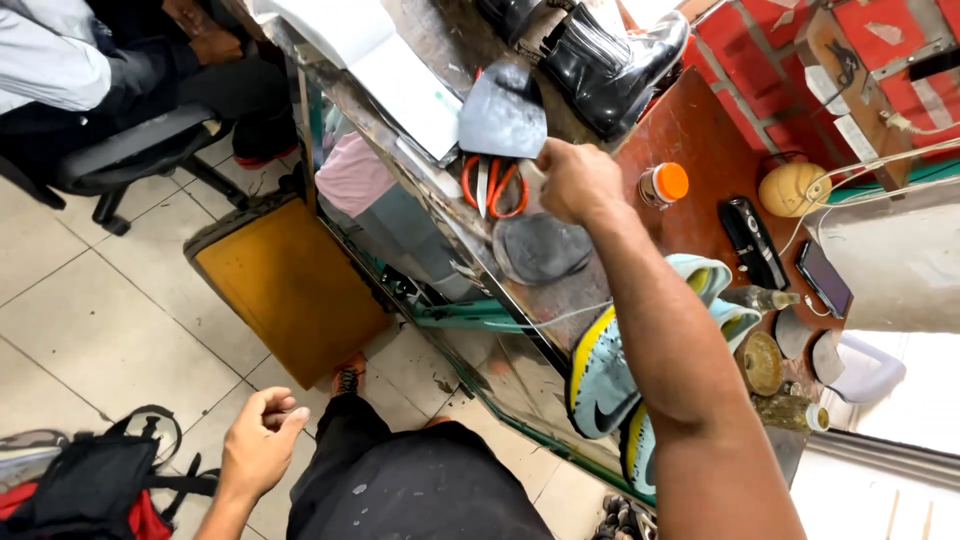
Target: Applying adhesive tape and marking shoes for repair at a workbench
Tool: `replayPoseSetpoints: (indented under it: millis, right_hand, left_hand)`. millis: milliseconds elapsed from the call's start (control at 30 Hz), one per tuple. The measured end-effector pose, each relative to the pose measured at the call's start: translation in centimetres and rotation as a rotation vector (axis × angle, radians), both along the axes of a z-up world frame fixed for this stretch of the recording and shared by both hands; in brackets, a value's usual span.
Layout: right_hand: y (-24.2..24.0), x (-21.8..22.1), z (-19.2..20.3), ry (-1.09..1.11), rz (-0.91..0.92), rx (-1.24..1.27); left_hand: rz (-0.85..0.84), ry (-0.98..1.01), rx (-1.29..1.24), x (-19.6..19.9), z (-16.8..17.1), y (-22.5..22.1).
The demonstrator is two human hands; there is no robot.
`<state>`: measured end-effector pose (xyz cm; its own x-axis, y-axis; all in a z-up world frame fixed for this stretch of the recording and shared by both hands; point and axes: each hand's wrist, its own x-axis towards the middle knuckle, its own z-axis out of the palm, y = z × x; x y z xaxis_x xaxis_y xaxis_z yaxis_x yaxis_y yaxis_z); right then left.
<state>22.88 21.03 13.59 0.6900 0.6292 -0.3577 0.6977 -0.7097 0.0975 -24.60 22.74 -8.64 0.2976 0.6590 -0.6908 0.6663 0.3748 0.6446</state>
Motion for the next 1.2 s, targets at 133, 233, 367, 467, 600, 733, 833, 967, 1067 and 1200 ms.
replayPoseSetpoints:
  millis: [133, 233, 367, 467, 600, 733, 833, 967, 1067, 1200]
  right_hand:
    - [-2.0, 4.9, -1.9, -0.228, 0.116, -0.032]
    - [-0.4, 2.4, -0.1, -0.112, 0.147, 0.139]
    - [1.8, 2.3, -2.9, -0.152, 0.336, 0.166]
    - [2.6, 3.3, -4.5, -0.205, 0.429, 0.098]
    - [3.4, 4.4, -4.7, -0.211, 0.194, 0.429]
    - [5.8, 3.8, -3.1, -0.247, -0.277, 0.695]
    - [5.1, 4.6, -4.8, -0.339, -0.057, 0.580]
    - [3.4, 5.5, -5.4, -0.586, 0.276, 0.529]
    - [0.7, 7.4, -6.2, -0.962, 0.550, 0.533]
    - [-3.6, 7.3, -5.6, -0.729, 0.530, 0.233]
  left_hand:
    - [-0.040, 0.004, 0.041, 0.6, -0.3, 3.9]
    - [-0.097, -0.011, 0.133, 2.3, 0.3, 6.2]
    - [-0.082, -0.130, 0.152, 5.4, 1.7, 7.2]
    - [-0.253, -0.123, 0.166, 7.4, 3.0, 7.7]
    - [-0.368, -0.208, 0.269, 8.3, 2.8, 7.7]
    - [-0.419, -0.190, 0.212, 9.1, 3.6, 8.2]
    - [-0.406, -0.224, 0.264, 9.5, 3.7, 9.3]
    - [-0.484, -0.278, 0.432, 14.4, 7.8, 13.3]
    - [-0.374, -0.592, 0.767, 21.4, 8.9, 16.4]
    - [-0.487, -0.752, 0.923, 34.3, 9.1, 19.4]
